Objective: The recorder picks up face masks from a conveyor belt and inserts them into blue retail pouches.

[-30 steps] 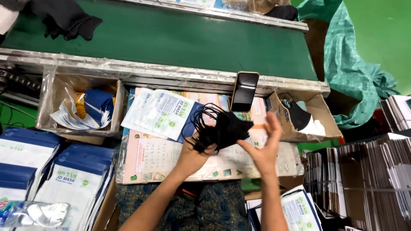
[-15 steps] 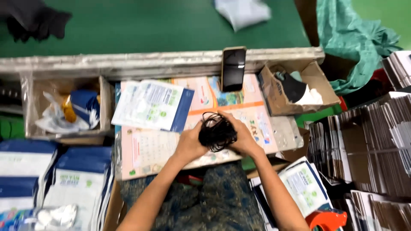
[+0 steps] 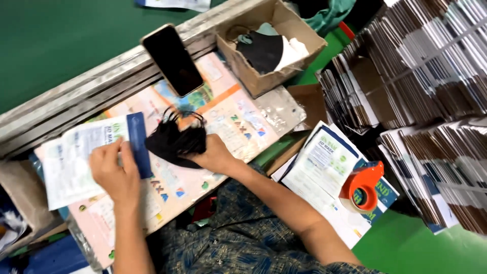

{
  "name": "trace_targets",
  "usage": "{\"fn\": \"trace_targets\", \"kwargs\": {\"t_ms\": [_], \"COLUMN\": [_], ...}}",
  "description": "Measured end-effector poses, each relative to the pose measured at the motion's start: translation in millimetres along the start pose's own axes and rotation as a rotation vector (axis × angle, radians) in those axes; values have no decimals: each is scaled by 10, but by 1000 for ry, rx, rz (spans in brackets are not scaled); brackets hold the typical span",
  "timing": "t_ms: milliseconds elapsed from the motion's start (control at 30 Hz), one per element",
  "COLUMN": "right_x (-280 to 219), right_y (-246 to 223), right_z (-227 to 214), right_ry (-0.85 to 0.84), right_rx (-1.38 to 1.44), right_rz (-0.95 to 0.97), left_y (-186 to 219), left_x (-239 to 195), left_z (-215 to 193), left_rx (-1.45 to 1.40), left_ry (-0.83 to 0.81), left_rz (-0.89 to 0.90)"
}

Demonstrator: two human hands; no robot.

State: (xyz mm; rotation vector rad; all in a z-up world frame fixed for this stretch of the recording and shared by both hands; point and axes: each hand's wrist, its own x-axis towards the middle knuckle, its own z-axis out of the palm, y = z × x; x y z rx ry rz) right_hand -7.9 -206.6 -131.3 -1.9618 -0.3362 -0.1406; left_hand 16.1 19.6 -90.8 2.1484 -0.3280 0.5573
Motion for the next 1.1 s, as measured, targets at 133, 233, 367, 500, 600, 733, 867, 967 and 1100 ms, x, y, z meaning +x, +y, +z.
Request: {"fn": "trace_targets", "kwargs": {"t_ms": [133, 233, 367, 500, 600, 733, 867, 967, 1100], "right_x": [-23, -23, -10, -29, -7, 68, 172, 226, 380], "right_y": [-95, -35, -77, -112, -141, -354, -399, -486, -1204], "right_z": [-117, -122, -100, -60, -52, 171, 320, 55, -298], "right_ry": [86, 64, 102, 120, 105, 115, 354, 300, 211], "right_rx": [329, 275, 306, 354, 528, 895, 928, 5, -108], "right_rz": [219, 256, 242, 246, 215, 386, 325, 106, -308], "left_y": [-326, -287, -250, -350, -438, -165, 511, 348, 675], "left_x": [-56, -61, -29, 35, 18, -91, 72, 49, 238], "left_z": [138, 191, 202, 154, 106, 111, -66, -137, -147], "left_rx": [467, 572, 649, 613, 506, 497, 181, 206, -235], "left_ry": [-57, -168, -261, -252, -198, -188, 25, 197, 59], "left_rz": [46, 25, 14, -2, 22, 39, 37, -119, -92]}}
